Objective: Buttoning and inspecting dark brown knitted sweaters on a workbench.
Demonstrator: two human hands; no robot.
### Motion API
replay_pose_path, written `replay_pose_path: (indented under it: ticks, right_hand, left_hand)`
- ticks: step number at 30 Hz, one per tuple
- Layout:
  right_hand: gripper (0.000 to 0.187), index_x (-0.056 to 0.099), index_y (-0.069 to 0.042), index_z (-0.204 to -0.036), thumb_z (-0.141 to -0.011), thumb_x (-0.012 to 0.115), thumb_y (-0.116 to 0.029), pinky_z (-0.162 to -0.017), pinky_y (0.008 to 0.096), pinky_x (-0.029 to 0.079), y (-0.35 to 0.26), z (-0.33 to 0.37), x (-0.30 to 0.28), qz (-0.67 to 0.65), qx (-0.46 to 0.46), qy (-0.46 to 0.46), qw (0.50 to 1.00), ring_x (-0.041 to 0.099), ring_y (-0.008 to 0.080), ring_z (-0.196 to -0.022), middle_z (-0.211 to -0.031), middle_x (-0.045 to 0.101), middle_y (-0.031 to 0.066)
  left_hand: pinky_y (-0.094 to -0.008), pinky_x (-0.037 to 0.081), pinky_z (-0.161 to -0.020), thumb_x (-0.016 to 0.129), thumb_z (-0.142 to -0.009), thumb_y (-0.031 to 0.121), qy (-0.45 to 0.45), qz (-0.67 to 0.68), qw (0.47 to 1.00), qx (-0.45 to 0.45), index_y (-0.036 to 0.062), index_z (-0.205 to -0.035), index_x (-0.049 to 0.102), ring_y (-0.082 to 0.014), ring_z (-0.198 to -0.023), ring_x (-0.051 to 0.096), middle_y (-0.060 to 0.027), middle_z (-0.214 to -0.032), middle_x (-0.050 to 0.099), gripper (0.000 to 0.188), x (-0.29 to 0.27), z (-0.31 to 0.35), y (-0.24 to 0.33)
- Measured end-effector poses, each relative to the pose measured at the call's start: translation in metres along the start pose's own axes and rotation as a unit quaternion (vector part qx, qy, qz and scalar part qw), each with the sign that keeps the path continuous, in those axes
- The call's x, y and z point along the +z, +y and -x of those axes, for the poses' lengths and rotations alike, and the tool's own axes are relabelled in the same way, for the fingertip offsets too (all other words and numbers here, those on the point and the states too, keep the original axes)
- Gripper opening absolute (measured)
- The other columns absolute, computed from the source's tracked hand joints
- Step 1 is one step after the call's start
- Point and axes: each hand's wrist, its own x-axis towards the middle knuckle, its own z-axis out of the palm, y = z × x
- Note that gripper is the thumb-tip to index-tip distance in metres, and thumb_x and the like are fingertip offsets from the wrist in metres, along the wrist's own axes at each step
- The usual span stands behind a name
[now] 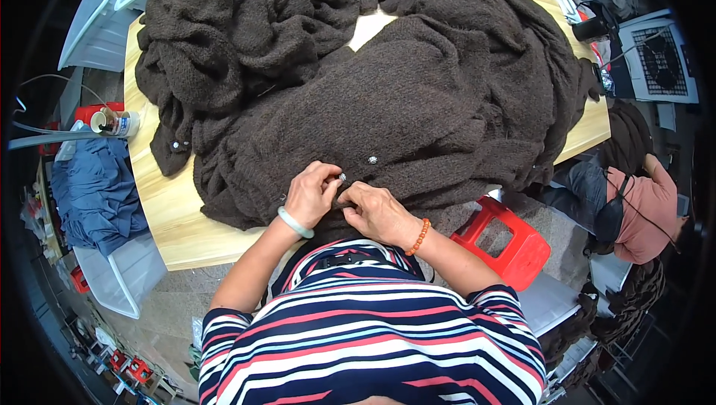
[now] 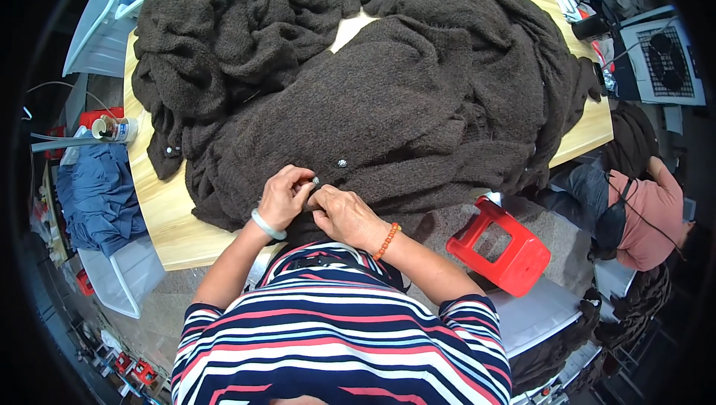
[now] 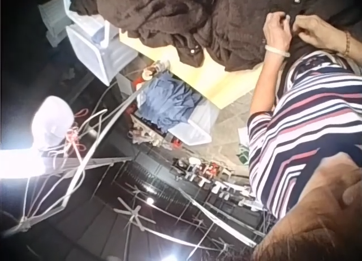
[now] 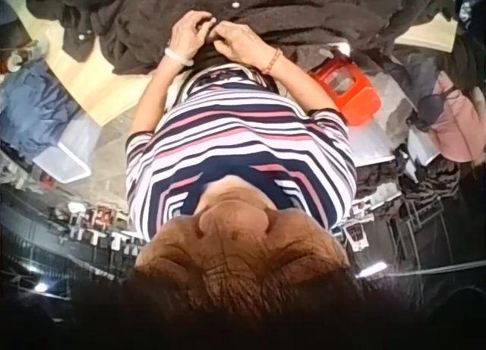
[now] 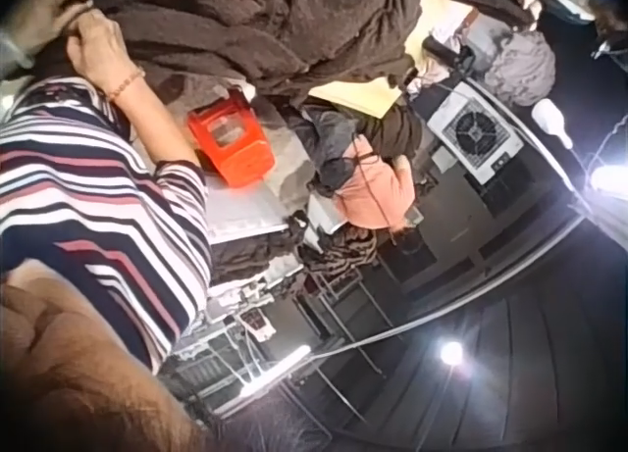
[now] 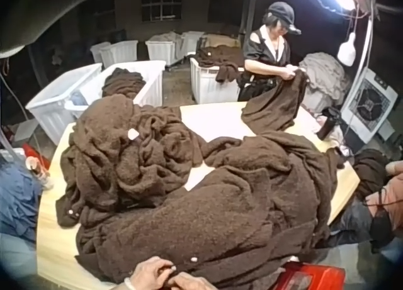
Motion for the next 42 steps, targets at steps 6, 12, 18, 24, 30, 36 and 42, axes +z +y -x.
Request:
replay_pose_path:
  ticks: [6,12,18,24,30,36,42]
  right_hand:
    - [0.015,0.056,0.001,-0.092,-0.080,0.062,-0.004,-0.070,0.0444,0.052,0.010,0.004,0.005,0.040,-0.018,0.037,0.998,0.062,0.0377,-0.080,-0.089,0.057,0.0173]
    - [0.013,0.057,0.000,-0.090,-0.079,0.063,-0.003,-0.068,0.0417,0.052,0.012,0.002,0.008,0.070,-0.031,0.056,0.995,0.061,0.0350,-0.080,-0.087,0.055,0.0156]
    - [0.016,0.054,-0.001,-0.092,-0.079,0.062,-0.002,-0.072,0.0430,0.051,0.011,0.003,0.004,0.078,-0.034,0.073,0.994,0.060,0.0359,-0.082,-0.091,0.053,0.0163]
    - [0.023,0.055,-0.001,-0.096,-0.076,0.065,0.003,-0.061,0.0353,0.053,0.005,-0.004,0.009,0.055,-0.076,0.152,0.984,0.062,0.0273,-0.070,-0.084,0.056,0.0127]
    - [0.028,0.056,-0.001,-0.103,-0.077,0.065,-0.002,-0.070,0.0408,0.052,0.009,-0.001,0.011,0.035,-0.026,0.131,0.990,0.061,0.0335,-0.080,-0.087,0.057,0.0152]
    - [0.024,0.060,0.002,-0.098,-0.076,0.068,-0.002,-0.060,0.0362,0.053,0.019,-0.005,0.006,0.065,-0.059,0.140,0.986,0.063,0.0276,-0.066,-0.081,0.058,0.0134]
    - [0.023,0.062,0.002,-0.098,-0.078,0.068,-0.006,-0.062,0.0378,0.053,0.018,-0.008,0.005,0.077,-0.049,0.095,0.991,0.063,0.0290,-0.068,-0.082,0.060,0.0147]
  left_hand:
    - [-0.0343,0.049,-0.059,0.067,-0.082,0.005,-0.005,-0.037,0.999,0.032,-0.0006,-0.084,0.062,-0.0238,-0.064,0.062,-0.0122,-0.080,0.061,0.008,0.008,-0.005,0.000]
    - [-0.0283,0.047,-0.055,0.068,-0.082,0.005,0.051,-0.072,0.995,0.052,-0.0010,-0.084,0.061,-0.0156,-0.056,0.056,-0.0098,-0.074,0.060,0.009,0.021,-0.006,-0.006]
    - [-0.0210,0.045,-0.063,0.064,-0.090,0.008,-0.109,0.298,0.933,-0.168,0.0021,-0.090,0.062,-0.0046,-0.070,0.055,0.0017,-0.080,0.061,0.006,0.002,-0.003,-0.014]
    - [-0.0194,0.040,-0.068,0.065,-0.091,0.015,-0.179,0.460,0.840,-0.225,0.0044,-0.092,0.062,-0.0041,-0.073,0.050,0.0031,-0.082,0.059,0.011,-0.016,-0.003,-0.009]
    - [-0.0195,0.040,-0.070,0.066,-0.091,0.015,-0.193,0.482,0.823,-0.232,0.0034,-0.094,0.062,-0.0042,-0.075,0.050,0.0028,-0.084,0.059,0.013,-0.016,0.002,-0.016]
    - [-0.0257,0.048,-0.080,0.067,-0.083,0.003,-0.116,0.243,0.960,-0.071,-0.0018,-0.101,0.062,-0.0141,-0.090,0.062,-0.0069,-0.092,0.064,0.019,-0.025,0.009,0.017]
    - [-0.0348,0.052,-0.066,0.063,-0.078,-0.004,0.007,0.016,0.986,0.164,-0.0036,-0.092,0.063,-0.0309,-0.077,0.064,-0.0151,-0.086,0.064,0.014,-0.011,0.013,0.000]
